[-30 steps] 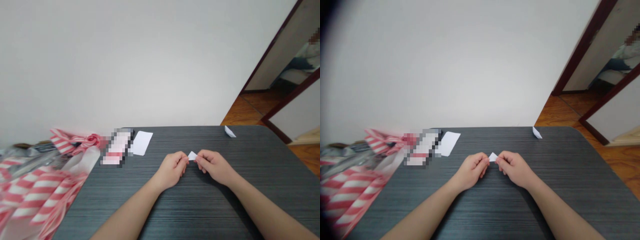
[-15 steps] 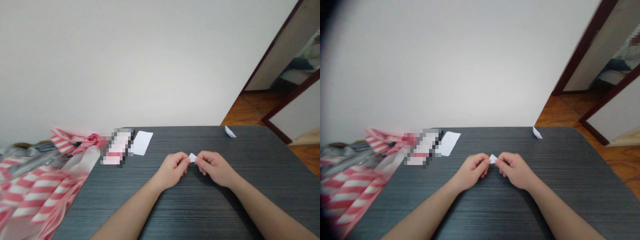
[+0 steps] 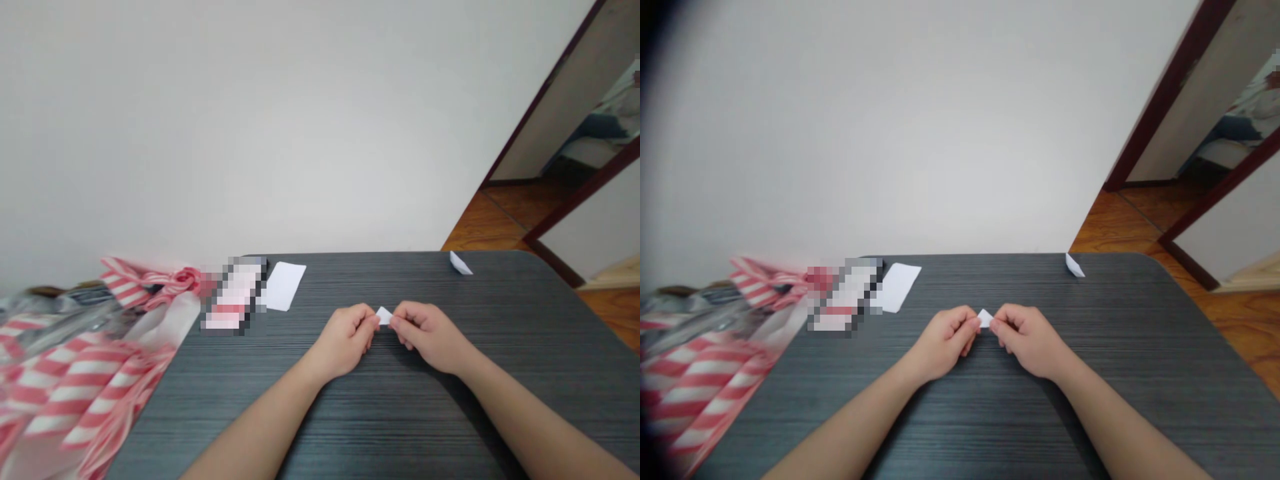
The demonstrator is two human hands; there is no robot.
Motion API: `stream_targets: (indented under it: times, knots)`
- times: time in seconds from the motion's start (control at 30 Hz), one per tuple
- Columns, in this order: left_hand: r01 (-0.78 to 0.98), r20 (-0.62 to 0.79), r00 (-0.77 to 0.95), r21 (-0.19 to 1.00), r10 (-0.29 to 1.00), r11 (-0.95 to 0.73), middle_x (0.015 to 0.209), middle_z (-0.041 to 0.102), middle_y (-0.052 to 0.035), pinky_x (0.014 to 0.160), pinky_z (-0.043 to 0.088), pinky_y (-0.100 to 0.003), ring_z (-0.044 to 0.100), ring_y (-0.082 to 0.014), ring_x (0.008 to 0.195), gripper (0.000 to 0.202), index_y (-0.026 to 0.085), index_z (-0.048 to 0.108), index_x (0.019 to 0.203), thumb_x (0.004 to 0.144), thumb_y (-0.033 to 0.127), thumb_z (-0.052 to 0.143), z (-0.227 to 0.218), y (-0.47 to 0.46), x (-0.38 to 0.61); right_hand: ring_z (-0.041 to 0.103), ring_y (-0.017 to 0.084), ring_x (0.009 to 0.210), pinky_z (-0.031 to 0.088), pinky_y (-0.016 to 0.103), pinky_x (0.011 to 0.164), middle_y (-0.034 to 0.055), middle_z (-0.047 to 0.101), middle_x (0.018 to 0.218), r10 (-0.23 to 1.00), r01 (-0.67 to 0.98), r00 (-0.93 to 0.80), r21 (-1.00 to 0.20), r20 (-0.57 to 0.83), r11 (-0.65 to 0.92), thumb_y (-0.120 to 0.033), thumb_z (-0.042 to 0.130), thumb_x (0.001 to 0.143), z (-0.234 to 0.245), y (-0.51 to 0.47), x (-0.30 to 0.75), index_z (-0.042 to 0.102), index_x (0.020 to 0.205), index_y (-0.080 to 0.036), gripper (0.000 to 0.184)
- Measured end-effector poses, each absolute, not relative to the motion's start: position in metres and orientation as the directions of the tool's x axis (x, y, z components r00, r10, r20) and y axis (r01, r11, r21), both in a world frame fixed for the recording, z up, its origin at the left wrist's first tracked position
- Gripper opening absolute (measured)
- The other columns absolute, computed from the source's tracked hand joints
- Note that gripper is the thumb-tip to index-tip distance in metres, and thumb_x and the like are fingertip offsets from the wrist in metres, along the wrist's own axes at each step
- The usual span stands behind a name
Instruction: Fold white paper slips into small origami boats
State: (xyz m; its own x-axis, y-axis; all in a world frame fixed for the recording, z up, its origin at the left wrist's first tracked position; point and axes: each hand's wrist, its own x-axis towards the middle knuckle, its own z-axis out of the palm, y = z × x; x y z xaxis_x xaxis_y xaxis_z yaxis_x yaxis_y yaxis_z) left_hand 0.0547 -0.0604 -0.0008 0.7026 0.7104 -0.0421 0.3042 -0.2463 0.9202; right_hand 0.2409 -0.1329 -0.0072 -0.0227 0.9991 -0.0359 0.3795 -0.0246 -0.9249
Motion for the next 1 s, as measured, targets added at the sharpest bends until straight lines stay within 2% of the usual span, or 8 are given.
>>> stream_targets:
  times: [0.37, 0.57, 0.63, 0.7, 0.77, 0.87, 1.0]
  knots:
    - [0.306, -0.02, 0.736, 0.901, 0.676, -0.307, 0.057, 0.056, 0.0029, 0.054, 0.035, -0.021, 0.049, -0.0099, 0.053, 0.034, 0.017, 0.052, 0.068, 0.096, 0.036, 0.047, -0.005, -0.059, 0.053, 0.051, 0.011, 0.051, 0.039, 0.022, 0.052, -0.0035, 0.055, 0.055, 0.999, 0.384, -0.038, -0.923, -0.037, -0.02, -0.026, 0.054, 0.093, -0.007, -0.133, 0.24, 0.055, 0.068, -0.019, 0.026]
    - [0.295, -0.025, 0.722, 0.915, 0.691, -0.274, 0.056, 0.054, 0.0028, 0.054, 0.036, -0.021, 0.048, -0.0094, 0.052, 0.036, 0.017, 0.051, 0.066, 0.095, 0.037, 0.048, -0.007, -0.059, 0.054, 0.05, 0.012, 0.051, 0.038, 0.023, 0.053, -0.0038, 0.054, 0.055, 0.999, 0.396, -0.032, -0.918, -0.035, -0.02, -0.025, 0.053, 0.092, -0.007, -0.132, 0.24, 0.054, 0.068, -0.019, 0.025]
    - [0.258, -0.029, 0.717, 0.939, 0.697, -0.226, 0.06, 0.055, 0.0031, 0.052, 0.036, -0.021, 0.049, -0.009, 0.051, 0.029, 0.017, 0.057, 0.076, 0.095, 0.037, 0.049, -0.01, -0.059, 0.054, 0.047, 0.011, 0.051, 0.037, 0.023, 0.053, -0.0044, 0.052, 0.054, 0.999, 0.405, -0.021, -0.914, -0.033, -0.022, -0.024, 0.053, 0.091, -0.007, -0.132, 0.241, 0.052, 0.066, -0.019, 0.026]
    - [0.195, -0.013, 0.716, 0.964, 0.698, -0.181, 0.069, 0.057, 0.0033, 0.051, 0.038, -0.02, 0.049, -0.0082, 0.052, 0.019, 0.017, 0.061, 0.099, 0.093, 0.034, 0.052, -0.013, -0.059, 0.054, 0.043, 0.011, 0.05, 0.034, 0.023, 0.051, -0.0053, 0.05, 0.052, 0.999, 0.42, -0.014, -0.907, -0.039, -0.029, -0.023, 0.053, 0.091, -0.007, -0.132, 0.242, 0.05, 0.065, -0.019, 0.026]
    - [0.157, 0.015, 0.722, 0.97, 0.692, -0.186, 0.079, 0.059, 0.0021, 0.052, 0.04, -0.02, 0.051, -0.0077, 0.054, 0.029, 0.019, 0.058, 0.118, 0.091, 0.03, 0.056, -0.015, -0.059, 0.054, 0.04, 0.01, 0.048, 0.032, 0.023, 0.05, -0.0057, 0.048, 0.051, 0.999, 0.43, -0.018, -0.902, -0.046, -0.034, -0.024, 0.053, 0.091, -0.007, -0.131, 0.242, 0.05, 0.064, -0.019, 0.027]
    - [0.191, 0.025, 0.734, 0.951, 0.678, -0.242, 0.083, 0.062, -0.0006, 0.056, 0.042, -0.021, 0.053, -0.0087, 0.058, 0.028, 0.019, 0.064, 0.116, 0.091, 0.031, 0.057, -0.016, -0.058, 0.054, 0.043, 0.011, 0.049, 0.034, 0.023, 0.051, -0.0052, 0.05, 0.051, 0.999, 0.418, -0.019, -0.908, -0.035, -0.024, -0.027, 0.053, 0.092, -0.007, -0.131, 0.242, 0.052, 0.065, -0.019, 0.029]
    - [0.231, 0.024, 0.739, 0.93, 0.674, -0.286, 0.077, 0.063, -0.0007, 0.057, 0.042, -0.021, 0.053, -0.0103, 0.06, 0.024, 0.017, 0.068, 0.107, 0.09, 0.031, 0.059, -0.015, -0.057, 0.054, 0.05, 0.011, 0.052, 0.04, 0.023, 0.055, -0.0039, 0.054, 0.056, 1.0, 0.347, -0.005, -0.938, -0.019, -0.016, -0.03, 0.052, 0.094, -0.008, -0.13, 0.24, 0.055, 0.069, -0.019, 0.028]
